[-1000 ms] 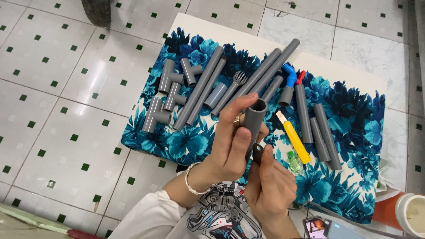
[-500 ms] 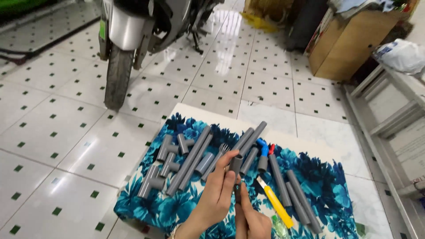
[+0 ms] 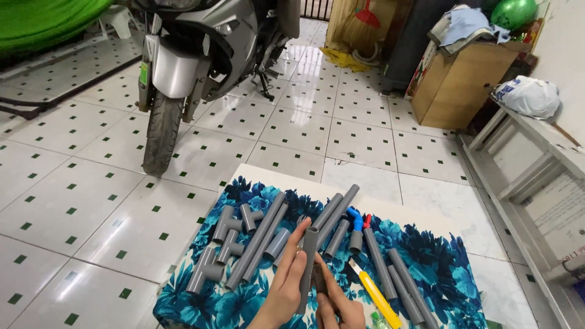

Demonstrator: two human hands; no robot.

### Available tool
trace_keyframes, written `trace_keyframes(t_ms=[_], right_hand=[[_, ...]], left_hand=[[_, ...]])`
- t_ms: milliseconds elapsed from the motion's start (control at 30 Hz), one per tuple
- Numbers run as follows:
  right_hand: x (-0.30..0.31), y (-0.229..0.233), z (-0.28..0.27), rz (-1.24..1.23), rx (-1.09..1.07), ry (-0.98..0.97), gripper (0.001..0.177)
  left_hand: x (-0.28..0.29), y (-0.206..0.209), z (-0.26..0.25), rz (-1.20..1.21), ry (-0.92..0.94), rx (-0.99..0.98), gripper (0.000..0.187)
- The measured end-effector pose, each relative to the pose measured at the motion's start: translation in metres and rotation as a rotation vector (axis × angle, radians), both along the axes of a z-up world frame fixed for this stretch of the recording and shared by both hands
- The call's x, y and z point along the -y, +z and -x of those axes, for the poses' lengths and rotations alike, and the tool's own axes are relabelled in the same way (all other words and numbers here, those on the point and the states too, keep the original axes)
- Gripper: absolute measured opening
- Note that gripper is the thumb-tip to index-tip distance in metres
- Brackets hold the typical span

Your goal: Cleaning and deburring the edges of PVC pipe sections using a small blade.

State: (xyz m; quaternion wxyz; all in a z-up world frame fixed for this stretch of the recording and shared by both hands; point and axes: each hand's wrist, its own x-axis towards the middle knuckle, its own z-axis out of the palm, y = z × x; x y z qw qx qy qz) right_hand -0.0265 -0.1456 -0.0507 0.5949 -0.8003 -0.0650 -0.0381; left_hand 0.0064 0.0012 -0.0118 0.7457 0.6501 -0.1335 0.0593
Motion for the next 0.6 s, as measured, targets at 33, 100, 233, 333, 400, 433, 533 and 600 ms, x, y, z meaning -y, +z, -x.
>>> trace_keyframes(t_ms=[33, 100, 233, 333, 400, 433, 533, 600], right_hand=[[0.001, -0.005, -0.001, -0.002, 0.006, -0.001, 0.066], [0.005, -0.014, -0.004, -0.036, 0.02, 0.028, 0.066], [0.021, -0.041, -0.013, 0.012, -0.095, -0.037, 0.065], [0.034, -0.055, -0.022, 0.08, -0.152, -0.017, 0.065], [0.043, -0.068, -0.031, 0.184, -0.149, -0.14, 0.066], [0.051, -0.076, -0.036, 0.183, -0.147, -0.126, 0.066], [0.067, -0.097, -0.048, 0.28, 0.032, -0.096, 0.065], [0.07, -0.107, -0.051, 0.344, 0.032, -0.143, 0.064]], left_hand=[[-0.001, -0.001, 0.0, -0.002, -0.001, 0.006, 0.06], [-0.002, -0.001, -0.001, -0.031, -0.011, -0.011, 0.064], [-0.003, 0.001, 0.001, 0.02, -0.039, -0.03, 0.065], [-0.01, -0.007, 0.003, 0.033, -0.063, -0.067, 0.061], [-0.016, -0.016, 0.003, 0.092, -0.153, -0.162, 0.062], [-0.02, -0.025, 0.003, 0.091, -0.139, -0.161, 0.062], [-0.03, -0.052, 0.011, 0.062, -0.136, -0.335, 0.065], [-0.037, -0.071, 0.022, -0.118, -0.161, -0.326, 0.071]])
